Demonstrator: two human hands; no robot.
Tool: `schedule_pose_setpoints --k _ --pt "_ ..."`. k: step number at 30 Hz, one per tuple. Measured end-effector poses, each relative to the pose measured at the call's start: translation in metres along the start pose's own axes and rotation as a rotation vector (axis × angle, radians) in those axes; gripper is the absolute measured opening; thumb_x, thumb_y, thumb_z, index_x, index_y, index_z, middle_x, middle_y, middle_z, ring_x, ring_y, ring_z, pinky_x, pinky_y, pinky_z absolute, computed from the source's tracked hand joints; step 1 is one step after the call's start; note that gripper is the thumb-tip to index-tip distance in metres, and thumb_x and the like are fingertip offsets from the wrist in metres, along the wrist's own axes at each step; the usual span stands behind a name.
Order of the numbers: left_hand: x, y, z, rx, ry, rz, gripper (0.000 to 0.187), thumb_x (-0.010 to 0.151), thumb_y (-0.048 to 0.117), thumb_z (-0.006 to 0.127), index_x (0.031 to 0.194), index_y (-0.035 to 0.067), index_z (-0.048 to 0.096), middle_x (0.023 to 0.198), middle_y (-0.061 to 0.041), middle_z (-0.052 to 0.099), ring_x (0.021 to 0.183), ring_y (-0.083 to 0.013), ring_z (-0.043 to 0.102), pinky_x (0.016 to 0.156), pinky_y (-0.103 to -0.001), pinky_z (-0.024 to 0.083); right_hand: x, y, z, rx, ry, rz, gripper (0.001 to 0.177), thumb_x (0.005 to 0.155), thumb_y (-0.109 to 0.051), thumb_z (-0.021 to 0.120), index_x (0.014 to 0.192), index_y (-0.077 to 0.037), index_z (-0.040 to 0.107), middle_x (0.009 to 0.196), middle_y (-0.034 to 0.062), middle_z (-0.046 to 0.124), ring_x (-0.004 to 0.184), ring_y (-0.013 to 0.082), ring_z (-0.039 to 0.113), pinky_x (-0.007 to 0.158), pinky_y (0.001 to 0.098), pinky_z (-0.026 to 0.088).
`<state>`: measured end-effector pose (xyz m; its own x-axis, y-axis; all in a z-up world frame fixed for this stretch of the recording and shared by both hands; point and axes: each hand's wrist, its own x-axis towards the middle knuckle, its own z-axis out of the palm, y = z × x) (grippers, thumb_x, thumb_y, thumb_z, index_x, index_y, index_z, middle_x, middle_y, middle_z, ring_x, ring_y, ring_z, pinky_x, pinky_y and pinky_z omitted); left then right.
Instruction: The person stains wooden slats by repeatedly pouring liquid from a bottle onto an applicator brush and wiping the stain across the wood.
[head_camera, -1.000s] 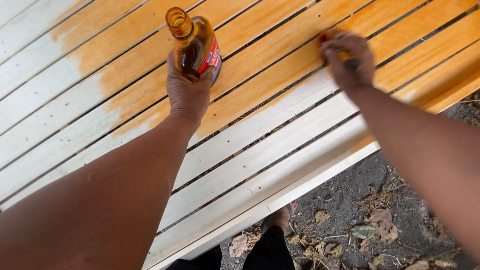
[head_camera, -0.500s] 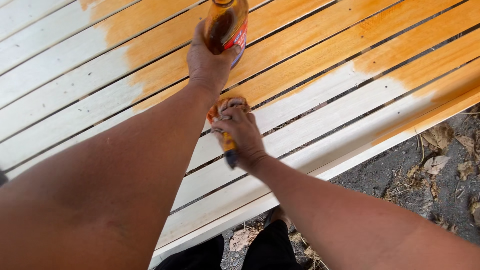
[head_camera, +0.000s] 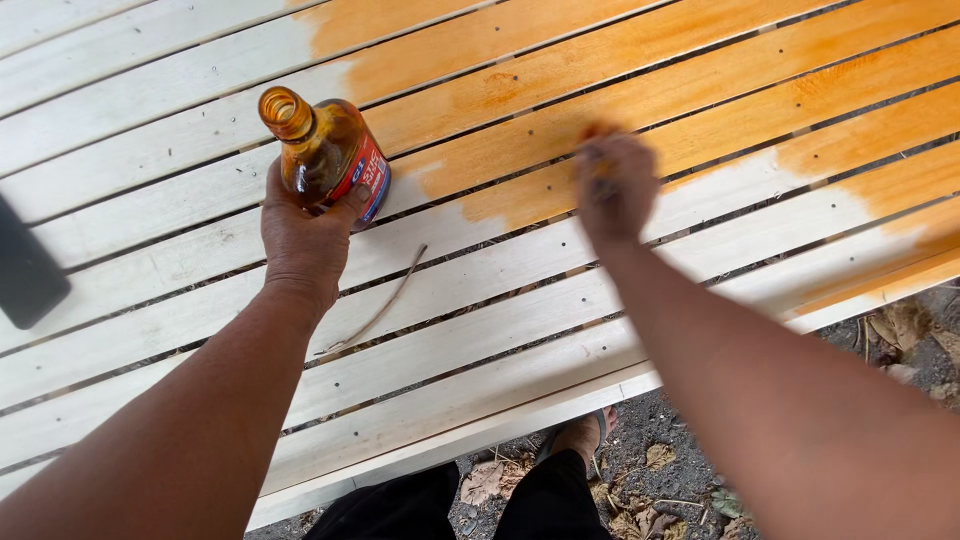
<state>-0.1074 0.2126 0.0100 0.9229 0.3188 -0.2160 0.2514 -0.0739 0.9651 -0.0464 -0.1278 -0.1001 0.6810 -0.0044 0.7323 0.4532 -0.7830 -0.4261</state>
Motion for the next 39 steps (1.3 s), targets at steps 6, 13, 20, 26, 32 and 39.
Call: schedule_pose_setpoints --k 6,13,20,26,32,39 --pt "-0.003 -0.009 0.003 0.050 0.008 -0.025 0.064 0.088 0.004 0.078 0.141 0.018 0.044 0.142 -0.002 0.059 0.133 -0.0169 0.057 0.118 -0.030 0.047 -0.005 -0.106 0.002 0.074 -0.521 0.082 0.020 0.078 -0.017 0.085 0.098 -0.020 0.080 0.111 0.0111 0.068 0.107 0.0307 0.063 0.091 0.0442 0.054" --pt "0.000 -0.018 0.005 -0.021 0.024 0.026 0.059 0.089 0.007 0.077 0.139 0.017 0.048 0.140 -0.002 0.062 0.130 -0.0168 0.061 0.114 -0.031 0.052 0.044 0.061 -0.034 0.167 -0.183 0.377 0.013 0.098 -0.006 0.078 0.107 -0.008 0.070 0.113 0.0057 0.072 0.107 0.0152 0.070 0.095 0.0307 0.058" --pt "0.000 -0.017 0.008 0.076 0.015 0.056 0.067 0.084 0.008 0.082 0.141 0.016 0.047 0.136 -0.003 0.064 0.126 -0.0164 0.062 0.108 -0.031 0.052 -0.017 -0.111 -0.001 0.297 -0.637 0.336 0.005 0.085 -0.011 0.077 0.090 -0.011 0.075 0.090 0.0067 0.072 0.089 0.0215 0.072 0.083 0.0328 0.059" --pt "0.007 0.028 0.004 0.117 -0.019 -0.139 0.065 0.081 0.015 0.083 0.139 0.016 0.054 0.130 -0.003 0.069 0.119 -0.0158 0.065 0.102 -0.030 0.053 0.034 -0.174 -0.050 0.436 -0.928 1.085 0.028 0.087 -0.022 0.076 0.112 -0.007 0.078 0.110 0.0022 0.076 0.104 0.0118 0.071 0.092 0.0263 0.056" --pt "-0.010 0.081 0.001 0.140 -0.226 -0.031 0.063 0.080 0.017 0.082 0.139 0.016 0.058 0.126 -0.005 0.072 0.116 -0.0168 0.068 0.101 -0.031 0.054 0.085 -0.154 -0.107 0.441 -0.815 1.202 0.039 0.090 -0.037 0.072 0.117 -0.010 0.077 0.107 0.0032 0.080 0.103 0.0103 0.071 0.092 0.0284 0.054" --pt "-0.033 0.133 0.030 0.288 -0.480 -0.006 0.060 0.080 0.021 0.083 0.135 0.013 0.059 0.120 -0.008 0.077 0.113 -0.0180 0.072 0.104 -0.032 0.055 0.118 -0.148 -0.141 0.430 -0.502 1.581 0.037 0.094 -0.044 0.067 0.120 -0.017 0.069 0.094 0.0024 0.075 0.084 0.0109 0.069 0.070 0.0336 0.051"
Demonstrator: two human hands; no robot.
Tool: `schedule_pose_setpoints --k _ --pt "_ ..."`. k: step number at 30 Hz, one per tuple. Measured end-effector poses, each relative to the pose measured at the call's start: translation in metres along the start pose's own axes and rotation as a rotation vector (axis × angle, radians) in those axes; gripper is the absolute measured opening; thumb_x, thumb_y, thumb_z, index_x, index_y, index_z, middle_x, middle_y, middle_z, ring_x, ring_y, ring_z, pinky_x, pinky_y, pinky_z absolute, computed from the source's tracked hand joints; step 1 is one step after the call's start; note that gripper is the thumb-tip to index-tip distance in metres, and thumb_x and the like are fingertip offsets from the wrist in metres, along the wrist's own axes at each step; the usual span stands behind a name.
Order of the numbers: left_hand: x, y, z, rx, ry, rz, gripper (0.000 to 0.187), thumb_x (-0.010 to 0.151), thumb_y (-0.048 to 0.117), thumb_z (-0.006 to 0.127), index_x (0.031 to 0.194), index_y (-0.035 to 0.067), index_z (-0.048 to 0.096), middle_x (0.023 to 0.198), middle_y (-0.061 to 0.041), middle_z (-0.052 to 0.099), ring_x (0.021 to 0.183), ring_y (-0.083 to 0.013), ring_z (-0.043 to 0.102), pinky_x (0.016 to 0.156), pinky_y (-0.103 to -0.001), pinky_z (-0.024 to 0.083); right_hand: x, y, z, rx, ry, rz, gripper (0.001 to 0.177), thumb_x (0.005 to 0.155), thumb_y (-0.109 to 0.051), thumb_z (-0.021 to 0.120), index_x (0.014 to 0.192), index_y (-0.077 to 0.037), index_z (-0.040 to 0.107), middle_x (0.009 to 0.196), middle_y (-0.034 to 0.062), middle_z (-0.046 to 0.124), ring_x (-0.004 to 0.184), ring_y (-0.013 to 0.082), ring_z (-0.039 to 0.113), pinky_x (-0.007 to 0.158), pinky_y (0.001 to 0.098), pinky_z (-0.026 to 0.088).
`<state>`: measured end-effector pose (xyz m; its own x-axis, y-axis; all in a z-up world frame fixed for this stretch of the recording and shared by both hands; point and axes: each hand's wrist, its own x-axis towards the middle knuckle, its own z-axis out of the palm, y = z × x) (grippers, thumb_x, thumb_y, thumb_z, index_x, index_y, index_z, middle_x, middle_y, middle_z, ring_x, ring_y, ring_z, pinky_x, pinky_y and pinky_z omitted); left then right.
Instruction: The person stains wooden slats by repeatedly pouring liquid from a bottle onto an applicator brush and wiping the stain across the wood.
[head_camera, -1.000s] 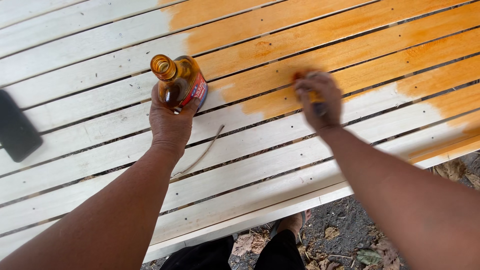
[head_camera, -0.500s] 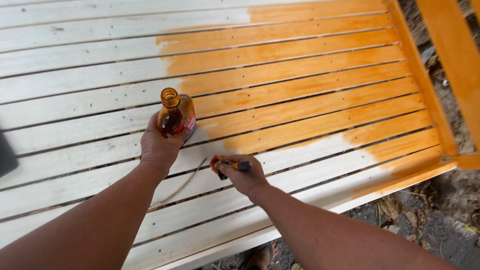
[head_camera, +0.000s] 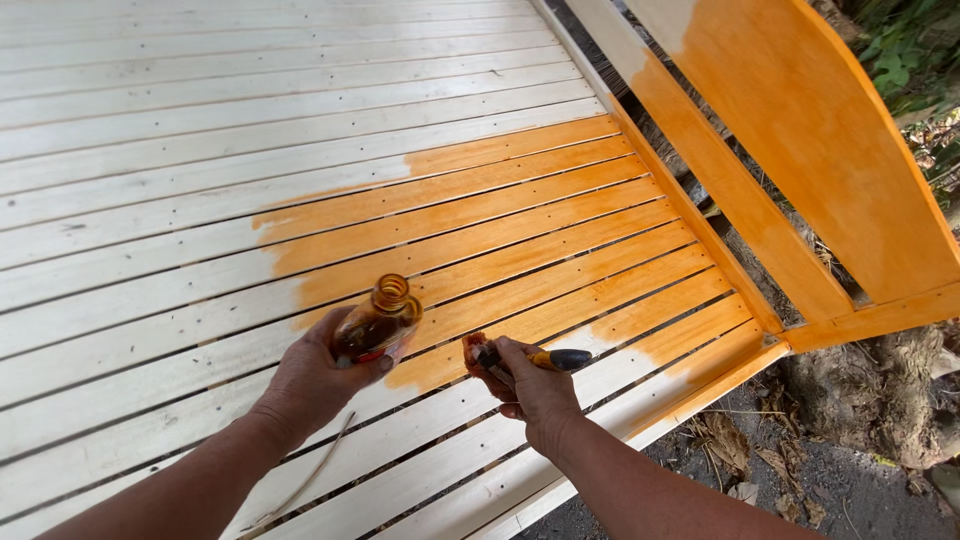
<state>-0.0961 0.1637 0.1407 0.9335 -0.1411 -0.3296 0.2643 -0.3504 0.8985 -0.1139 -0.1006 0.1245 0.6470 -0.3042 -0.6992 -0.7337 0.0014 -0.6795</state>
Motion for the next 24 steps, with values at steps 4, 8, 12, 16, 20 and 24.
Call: schedule_pose_setpoints --k 4,8,12,16,20,24 --pt "-0.002 0.038 0.027 -0.047 -0.029 0.069 0.062 0.077 0.019 0.082 0.134 0.013 0.059 0.119 -0.009 0.078 0.110 -0.0189 0.073 0.101 -0.033 0.055 -0.003 -0.020 -0.020 0.298 -0.041 -0.025 0.036 0.098 -0.044 0.066 0.115 -0.012 0.069 0.091 0.0102 0.074 0.073 0.0192 0.062 0.060 0.0353 0.046" --pt "-0.015 0.078 0.056 -0.102 0.028 0.047 0.063 0.080 0.019 0.083 0.136 0.013 0.057 0.118 -0.011 0.077 0.107 -0.0206 0.074 0.099 -0.034 0.058 -0.023 -0.054 -0.047 0.330 -0.019 -0.040 0.024 0.096 -0.019 0.066 0.117 -0.029 0.065 0.102 0.0039 0.075 0.085 0.0165 0.070 0.065 0.0343 0.049" --pt "-0.031 0.115 0.066 -0.188 0.075 0.166 0.063 0.079 0.017 0.081 0.137 0.014 0.056 0.119 -0.009 0.076 0.109 -0.0191 0.073 0.100 -0.035 0.057 -0.049 -0.086 -0.069 0.323 -0.114 -0.106 0.019 0.095 -0.019 0.068 0.114 -0.021 0.067 0.106 0.0057 0.076 0.085 0.0166 0.072 0.063 0.0348 0.050" --pt "-0.049 0.132 0.065 -0.277 0.121 0.127 0.061 0.081 0.019 0.079 0.136 0.012 0.056 0.117 -0.011 0.075 0.106 -0.0218 0.074 0.092 -0.040 0.065 -0.072 -0.102 -0.073 0.386 -0.164 -0.142 0.017 0.098 -0.023 0.065 0.114 -0.019 0.065 0.108 0.0088 0.073 0.087 0.0196 0.072 0.066 0.0343 0.053" --pt "-0.046 0.137 0.049 -0.251 0.050 0.193 0.064 0.081 0.022 0.079 0.139 0.014 0.054 0.118 -0.009 0.074 0.106 -0.0195 0.073 0.093 -0.039 0.063 -0.080 -0.094 -0.060 0.660 -0.147 -0.057 0.025 0.101 -0.029 0.061 0.116 -0.009 0.062 0.108 0.0145 0.072 0.090 0.0232 0.074 0.081 0.0378 0.065" --pt "-0.026 0.120 0.028 -0.254 -0.011 0.395 0.067 0.076 0.023 0.084 0.136 0.011 0.057 0.118 -0.008 0.075 0.106 -0.0178 0.073 0.094 -0.033 0.060 -0.067 -0.068 -0.032 0.832 -0.086 0.025 0.043 0.104 -0.040 0.060 0.119 0.000 0.059 0.107 0.0148 0.070 0.089 0.0238 0.072 0.082 0.0429 0.062"
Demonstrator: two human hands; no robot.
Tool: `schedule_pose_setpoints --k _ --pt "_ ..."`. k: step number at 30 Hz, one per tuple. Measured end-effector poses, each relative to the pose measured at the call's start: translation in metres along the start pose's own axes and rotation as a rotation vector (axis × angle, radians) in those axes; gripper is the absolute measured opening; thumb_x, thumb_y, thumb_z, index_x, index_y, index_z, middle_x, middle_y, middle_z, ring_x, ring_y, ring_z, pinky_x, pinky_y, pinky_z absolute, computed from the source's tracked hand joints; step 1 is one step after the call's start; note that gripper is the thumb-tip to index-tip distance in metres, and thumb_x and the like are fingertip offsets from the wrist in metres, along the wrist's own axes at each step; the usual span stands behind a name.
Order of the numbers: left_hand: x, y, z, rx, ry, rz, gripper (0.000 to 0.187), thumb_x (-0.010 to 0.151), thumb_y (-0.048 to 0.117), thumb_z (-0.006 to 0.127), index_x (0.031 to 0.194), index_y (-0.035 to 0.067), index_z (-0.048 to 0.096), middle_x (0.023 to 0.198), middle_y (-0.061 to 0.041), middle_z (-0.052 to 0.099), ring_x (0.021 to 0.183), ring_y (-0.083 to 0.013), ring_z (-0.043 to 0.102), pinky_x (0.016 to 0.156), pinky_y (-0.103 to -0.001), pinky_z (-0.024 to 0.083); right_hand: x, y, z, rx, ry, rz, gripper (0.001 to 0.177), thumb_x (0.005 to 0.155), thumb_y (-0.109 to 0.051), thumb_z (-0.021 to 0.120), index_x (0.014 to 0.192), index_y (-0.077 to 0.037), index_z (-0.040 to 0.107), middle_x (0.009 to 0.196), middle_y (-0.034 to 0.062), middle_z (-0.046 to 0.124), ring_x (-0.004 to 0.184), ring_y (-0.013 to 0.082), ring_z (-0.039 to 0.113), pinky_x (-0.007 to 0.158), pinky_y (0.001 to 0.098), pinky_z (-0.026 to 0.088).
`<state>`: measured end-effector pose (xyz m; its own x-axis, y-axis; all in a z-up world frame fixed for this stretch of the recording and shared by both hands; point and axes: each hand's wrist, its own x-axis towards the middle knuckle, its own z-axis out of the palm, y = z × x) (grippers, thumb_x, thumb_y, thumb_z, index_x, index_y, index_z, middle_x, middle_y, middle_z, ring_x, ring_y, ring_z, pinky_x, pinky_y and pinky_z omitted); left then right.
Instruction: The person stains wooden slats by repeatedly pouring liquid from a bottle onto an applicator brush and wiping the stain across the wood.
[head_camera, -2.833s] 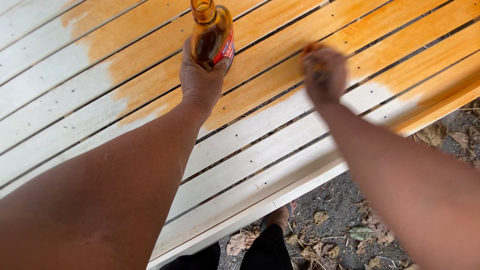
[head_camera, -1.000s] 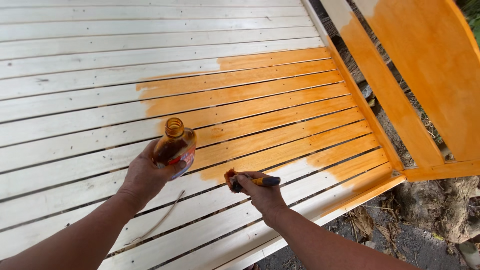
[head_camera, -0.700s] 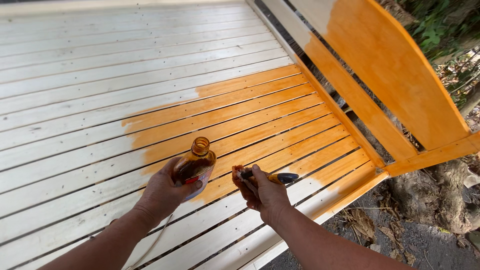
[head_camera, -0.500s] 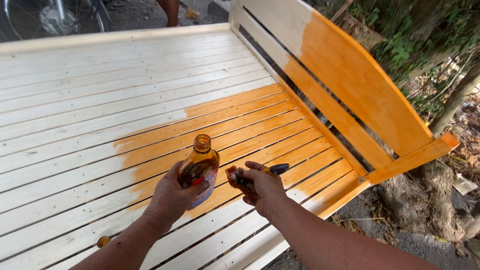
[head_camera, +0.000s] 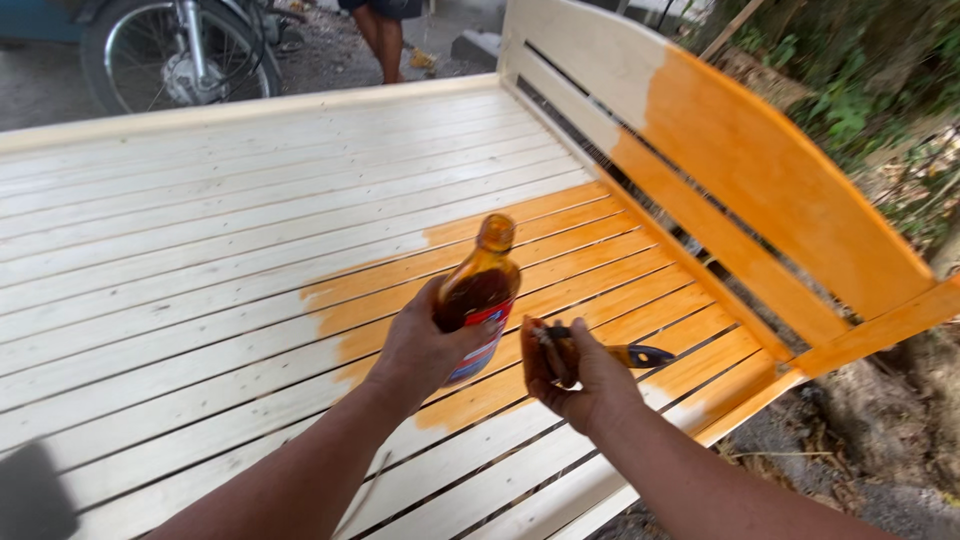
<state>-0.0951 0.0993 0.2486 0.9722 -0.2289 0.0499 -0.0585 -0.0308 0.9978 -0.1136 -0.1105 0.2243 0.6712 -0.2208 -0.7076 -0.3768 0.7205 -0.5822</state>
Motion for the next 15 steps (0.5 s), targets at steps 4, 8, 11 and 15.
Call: schedule_pose_setpoints --k 4,8,11,15 --pt "-0.007 -0.019 -0.031 -0.025 -0.020 -0.010 0.062 0.078 0.026 0.084 0.133 0.009 0.060 0.118 -0.010 0.075 0.107 -0.0184 0.072 0.095 -0.033 0.058 0.008 0.055 0.017 0.064 0.099 0.025 0.049 0.103 -0.053 0.046 0.123 -0.010 0.058 0.114 0.0110 0.063 0.101 0.0255 0.064 0.090 0.0528 0.058" --pt "-0.016 -0.013 -0.055 -0.053 -0.014 -0.062 0.059 0.080 0.029 0.081 0.132 0.010 0.059 0.117 -0.010 0.075 0.107 -0.0191 0.073 0.098 -0.034 0.060 0.003 0.078 0.051 0.042 0.067 0.095 0.062 0.105 -0.062 0.035 0.130 -0.008 0.053 0.126 0.0178 0.055 0.114 0.0314 0.058 0.100 0.0545 0.053" --pt "-0.024 -0.006 -0.067 -0.084 -0.014 -0.054 0.063 0.078 0.029 0.082 0.133 0.012 0.057 0.120 -0.008 0.074 0.110 -0.0194 0.072 0.099 -0.036 0.058 -0.004 0.090 0.076 0.053 0.079 0.131 0.063 0.105 -0.064 0.033 0.134 -0.010 0.052 0.129 0.0149 0.055 0.120 0.0290 0.059 0.104 0.0537 0.053" --pt "-0.024 0.001 -0.078 -0.077 -0.028 -0.019 0.063 0.080 0.032 0.082 0.135 0.012 0.057 0.120 -0.009 0.073 0.113 -0.0188 0.071 0.102 -0.036 0.057 -0.015 0.095 0.095 -0.013 0.020 0.131 0.062 0.106 -0.060 0.032 0.137 -0.010 0.050 0.128 0.0134 0.053 0.124 0.0301 0.056 0.107 0.0573 0.052"
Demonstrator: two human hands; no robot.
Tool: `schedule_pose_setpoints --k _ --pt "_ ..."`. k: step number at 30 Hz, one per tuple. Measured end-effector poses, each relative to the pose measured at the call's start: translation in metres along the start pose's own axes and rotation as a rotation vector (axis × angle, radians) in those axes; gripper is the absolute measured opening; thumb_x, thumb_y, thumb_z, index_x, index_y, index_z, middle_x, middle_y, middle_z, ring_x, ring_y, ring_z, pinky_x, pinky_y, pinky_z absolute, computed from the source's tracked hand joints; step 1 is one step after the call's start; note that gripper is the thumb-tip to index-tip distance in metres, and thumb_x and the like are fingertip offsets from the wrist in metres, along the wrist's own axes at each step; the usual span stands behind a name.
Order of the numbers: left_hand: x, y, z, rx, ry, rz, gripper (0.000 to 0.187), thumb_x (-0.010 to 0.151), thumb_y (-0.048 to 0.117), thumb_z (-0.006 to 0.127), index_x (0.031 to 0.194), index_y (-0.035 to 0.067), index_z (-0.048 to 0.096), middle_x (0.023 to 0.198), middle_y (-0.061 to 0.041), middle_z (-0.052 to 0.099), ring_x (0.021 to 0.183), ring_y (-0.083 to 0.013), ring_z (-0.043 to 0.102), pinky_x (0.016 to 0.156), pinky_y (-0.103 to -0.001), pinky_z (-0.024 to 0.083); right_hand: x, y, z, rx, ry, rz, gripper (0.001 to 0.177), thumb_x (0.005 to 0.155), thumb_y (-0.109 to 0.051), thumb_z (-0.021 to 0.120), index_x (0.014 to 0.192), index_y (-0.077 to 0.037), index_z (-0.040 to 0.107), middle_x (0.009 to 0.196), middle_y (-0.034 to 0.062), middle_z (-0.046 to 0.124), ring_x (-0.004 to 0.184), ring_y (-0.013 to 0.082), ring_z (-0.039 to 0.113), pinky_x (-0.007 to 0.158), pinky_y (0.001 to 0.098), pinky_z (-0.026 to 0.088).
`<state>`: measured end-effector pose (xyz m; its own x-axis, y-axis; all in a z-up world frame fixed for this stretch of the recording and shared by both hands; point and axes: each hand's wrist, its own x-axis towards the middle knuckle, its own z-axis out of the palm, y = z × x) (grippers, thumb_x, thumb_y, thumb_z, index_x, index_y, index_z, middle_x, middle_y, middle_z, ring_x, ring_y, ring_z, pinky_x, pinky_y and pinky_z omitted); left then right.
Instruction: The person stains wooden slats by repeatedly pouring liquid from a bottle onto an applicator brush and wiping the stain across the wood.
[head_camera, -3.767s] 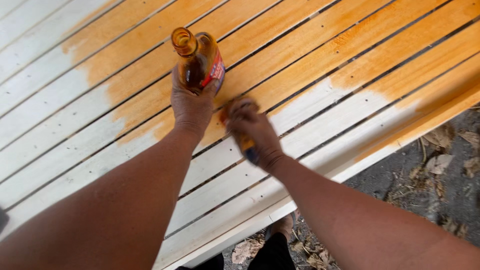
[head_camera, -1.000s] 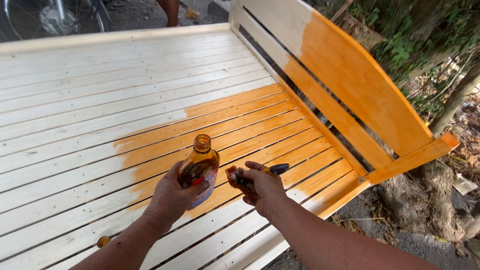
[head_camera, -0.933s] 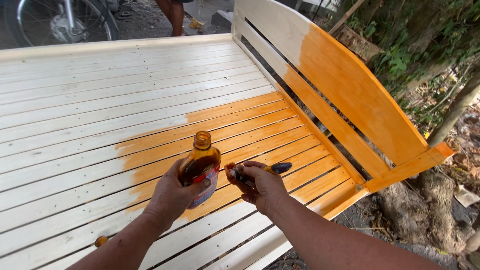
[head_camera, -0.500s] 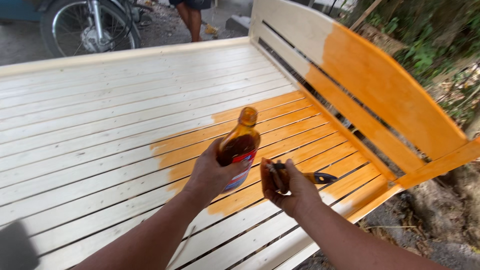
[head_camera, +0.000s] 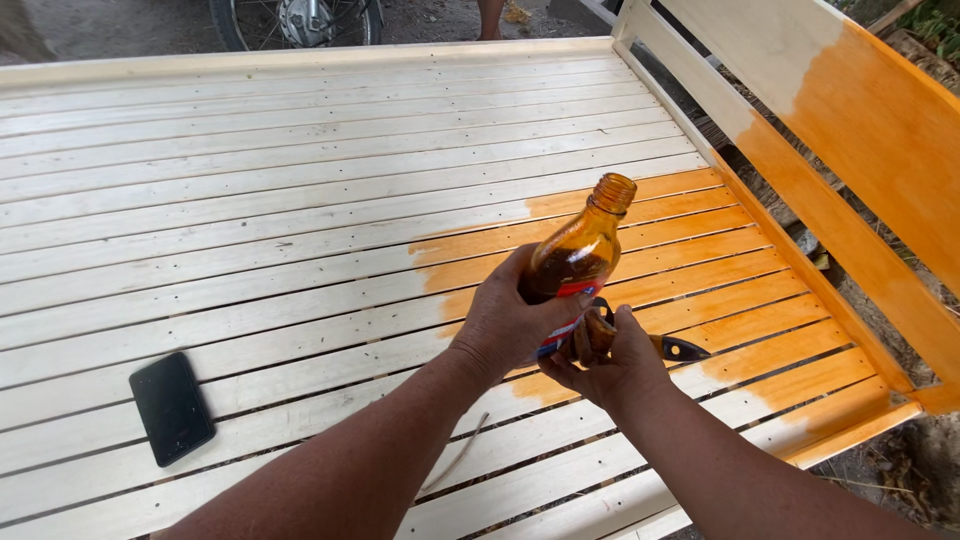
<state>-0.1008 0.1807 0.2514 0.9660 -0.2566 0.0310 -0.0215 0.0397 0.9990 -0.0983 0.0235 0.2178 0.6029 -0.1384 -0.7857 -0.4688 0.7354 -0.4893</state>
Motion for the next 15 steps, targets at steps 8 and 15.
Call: schedule_pose_setpoints --k 8,15 --pt "0.018 0.008 -0.014 0.066 0.012 -0.019 0.072 0.075 0.028 0.085 0.137 0.013 0.051 0.122 -0.007 0.072 0.114 -0.0188 0.070 0.102 -0.037 0.057 -0.019 -0.008 0.026 -0.031 -0.111 -0.086 0.048 0.106 -0.049 0.036 0.126 -0.011 0.060 0.124 0.0095 0.057 0.123 0.0280 0.057 0.111 0.0661 0.045" --pt "0.022 0.001 -0.014 0.171 0.031 -0.024 0.070 0.074 0.022 0.085 0.136 0.015 0.055 0.124 -0.007 0.073 0.112 -0.0199 0.070 0.098 -0.038 0.057 -0.029 -0.058 -0.023 -0.109 -0.030 -0.204 0.042 0.101 -0.048 0.051 0.127 -0.017 0.055 0.130 0.0102 0.058 0.118 0.0369 0.057 0.102 0.0575 0.042"
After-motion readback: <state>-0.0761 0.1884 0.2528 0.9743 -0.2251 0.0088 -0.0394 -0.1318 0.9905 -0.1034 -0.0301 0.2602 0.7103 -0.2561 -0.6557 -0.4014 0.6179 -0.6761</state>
